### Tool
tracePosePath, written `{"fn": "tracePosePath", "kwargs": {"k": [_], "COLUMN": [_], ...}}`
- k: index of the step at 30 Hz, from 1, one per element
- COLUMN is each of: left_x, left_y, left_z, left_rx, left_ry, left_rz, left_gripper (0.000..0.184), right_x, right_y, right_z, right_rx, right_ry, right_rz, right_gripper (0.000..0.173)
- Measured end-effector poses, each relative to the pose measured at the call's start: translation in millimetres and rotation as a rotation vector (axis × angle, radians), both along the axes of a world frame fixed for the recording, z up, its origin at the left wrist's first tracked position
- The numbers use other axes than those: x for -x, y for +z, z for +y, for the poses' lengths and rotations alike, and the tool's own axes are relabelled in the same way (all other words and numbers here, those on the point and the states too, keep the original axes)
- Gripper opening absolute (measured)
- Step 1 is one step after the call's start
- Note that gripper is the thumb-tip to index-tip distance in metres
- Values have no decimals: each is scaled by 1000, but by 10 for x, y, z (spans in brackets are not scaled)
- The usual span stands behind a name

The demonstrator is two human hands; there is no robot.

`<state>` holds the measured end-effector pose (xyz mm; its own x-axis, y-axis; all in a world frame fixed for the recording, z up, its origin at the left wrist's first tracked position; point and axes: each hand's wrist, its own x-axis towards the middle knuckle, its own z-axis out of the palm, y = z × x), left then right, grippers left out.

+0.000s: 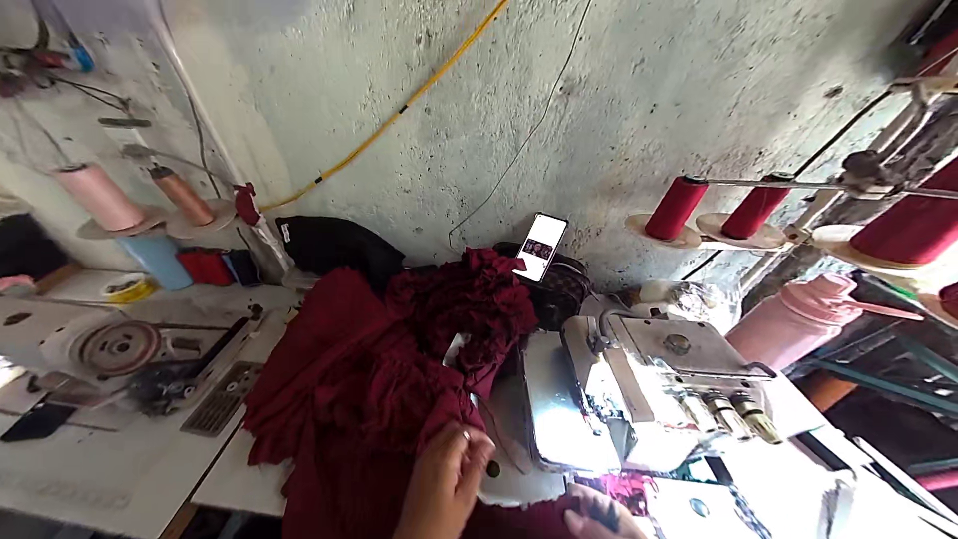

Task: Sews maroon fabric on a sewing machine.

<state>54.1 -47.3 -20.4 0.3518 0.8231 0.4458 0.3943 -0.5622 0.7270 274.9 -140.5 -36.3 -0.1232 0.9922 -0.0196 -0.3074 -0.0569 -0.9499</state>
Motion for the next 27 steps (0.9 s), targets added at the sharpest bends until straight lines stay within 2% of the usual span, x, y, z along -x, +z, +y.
{"fn": "tracePosePath", "kwargs": {"k": [2, 3, 6, 7, 9, 10, 14, 15, 17, 20, 23, 25, 27], "left_x": [-53, -101, -260, -285, -194, -81, 440, 531, 628, 622, 495, 386, 322], "left_y": [-147, -204, -355, -440, -574, -570, -244, -128, 26, 88, 41, -13, -20], "left_z": [168, 202, 177, 201, 253, 264, 134, 68, -48, -236, -374, -383, -284], "left_rx": [-120, -127, 50, 82, 73, 62, 91, 116, 126, 106, 20, -97, -174], "left_ry": [216, 258, 249, 246, 261, 253, 103, 60, -15, -142, -238, -195, -143], "left_rz": [181, 277, 620, 683, 612, 485, -213, -350, -487, -442, -164, 6, 58], "left_gripper": [25, 31, 54, 50, 27, 22, 21, 15, 11, 13, 9, 13, 28], "right_x": [-109, -151, -252, -278, -295, -268, -128, -77, 10, 212, 384, 432, 407], "right_y": [41, 88, 224, 238, 229, 229, 167, 129, 23, -115, -112, -28, 14], "right_z": [-85, -107, -164, -182, -209, -210, -166, -144, -47, 189, 318, 334, 328], "right_rx": [89, 131, 193, 194, 142, 82, -138, -160, -184, -100, -46, -81, -124], "right_ry": [-137, -216, -330, -345, -359, -383, -403, -382, -252, 11, 149, 103, 59], "right_rz": [131, 175, 277, 304, 301, 270, 35, -11, -96, -72, 22, 7, -54], "right_gripper": [19, 25, 39, 36, 27, 25, 28, 25, 31, 31, 36, 14, 4]}}
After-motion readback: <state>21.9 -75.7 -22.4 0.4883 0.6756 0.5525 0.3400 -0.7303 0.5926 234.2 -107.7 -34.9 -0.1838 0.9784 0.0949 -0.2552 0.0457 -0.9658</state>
